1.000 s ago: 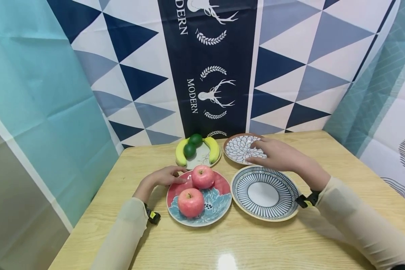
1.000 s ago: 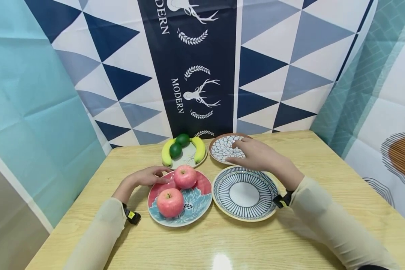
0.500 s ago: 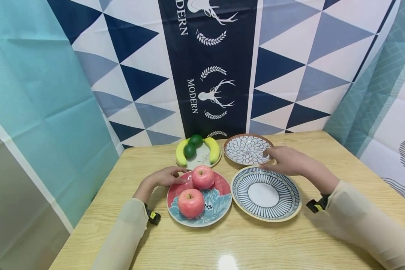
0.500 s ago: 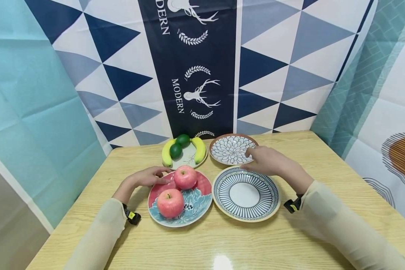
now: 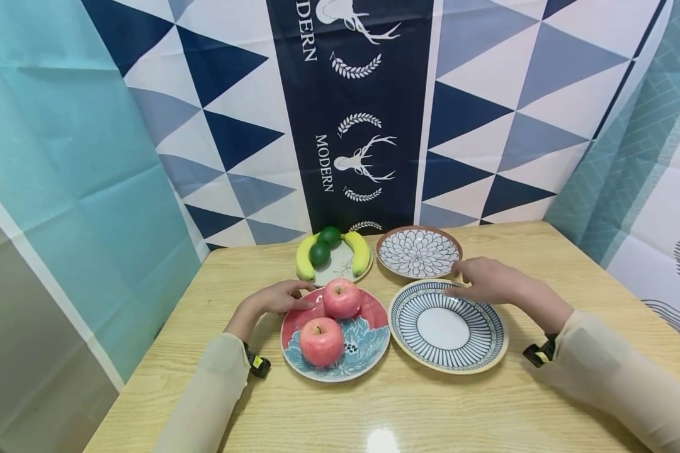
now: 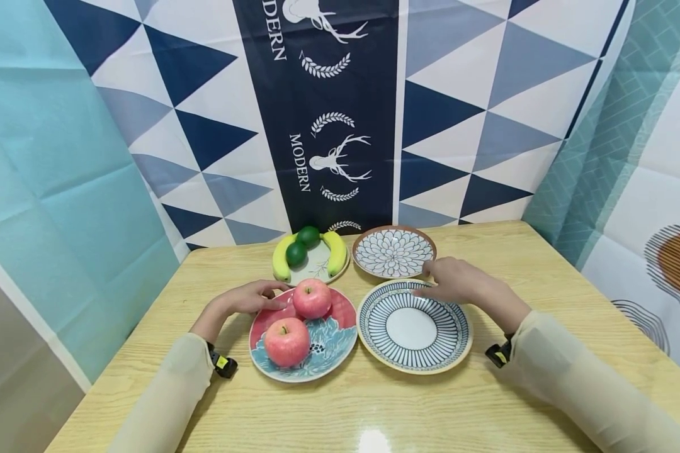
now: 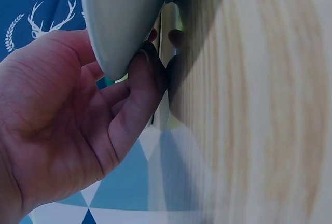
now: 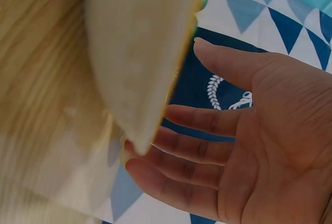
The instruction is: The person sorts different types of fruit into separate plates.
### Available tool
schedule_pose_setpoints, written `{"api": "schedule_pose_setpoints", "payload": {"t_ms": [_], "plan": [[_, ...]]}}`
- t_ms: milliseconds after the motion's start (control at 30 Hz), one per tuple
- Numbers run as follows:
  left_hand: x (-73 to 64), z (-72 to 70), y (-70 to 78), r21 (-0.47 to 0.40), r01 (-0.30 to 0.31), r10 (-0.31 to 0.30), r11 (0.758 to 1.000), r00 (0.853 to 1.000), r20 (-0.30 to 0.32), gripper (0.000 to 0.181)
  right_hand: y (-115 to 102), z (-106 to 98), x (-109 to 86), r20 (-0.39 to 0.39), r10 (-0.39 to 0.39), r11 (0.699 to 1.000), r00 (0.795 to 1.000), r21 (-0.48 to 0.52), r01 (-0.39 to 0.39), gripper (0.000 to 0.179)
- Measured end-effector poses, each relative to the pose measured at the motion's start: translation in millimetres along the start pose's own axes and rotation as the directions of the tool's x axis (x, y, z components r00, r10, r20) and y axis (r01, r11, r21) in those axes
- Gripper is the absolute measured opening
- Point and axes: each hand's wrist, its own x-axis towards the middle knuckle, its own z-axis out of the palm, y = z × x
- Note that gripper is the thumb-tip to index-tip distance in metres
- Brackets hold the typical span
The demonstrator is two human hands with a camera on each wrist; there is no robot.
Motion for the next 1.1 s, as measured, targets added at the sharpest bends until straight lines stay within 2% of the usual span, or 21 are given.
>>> {"api": "schedule_pose_setpoints", "payload": {"t_ms": [267, 433, 700, 1100], "plan": [[-0.1, -0.1, 0.3, -0.014, -0.002, 0.002, 1.000, 1.000, 0.001, 0.042, 13.4, 5.1, -2.7, 0.067, 0.047, 0.996, 0.997, 0.076, -0.052, 0.046], [0.2, -1.4, 0.8, -0.020, -0.008, 0.008, 1.000, 1.000, 0.005, 0.046, 21.0, 8.0, -2.3, 0.092, 0.035, 0.993, 0.995, 0.111, -0.045, 0.049], [1.0, -0.8, 1.2, -0.022, 0.000, 0.000, 1.000, 1.000, 0.002, 0.046, 23.7, 12.0, -1.9, 0.108, 0.036, 0.991, 0.994, 0.128, -0.050, 0.030], [0.3, -0.1, 2.2, 0.002, 0.005, -0.005, 1.000, 1.000, -0.008, 0.047, 26.2, 13.9, -1.5, 0.120, 0.042, 0.990, 0.992, 0.129, -0.058, 0.021]]}}
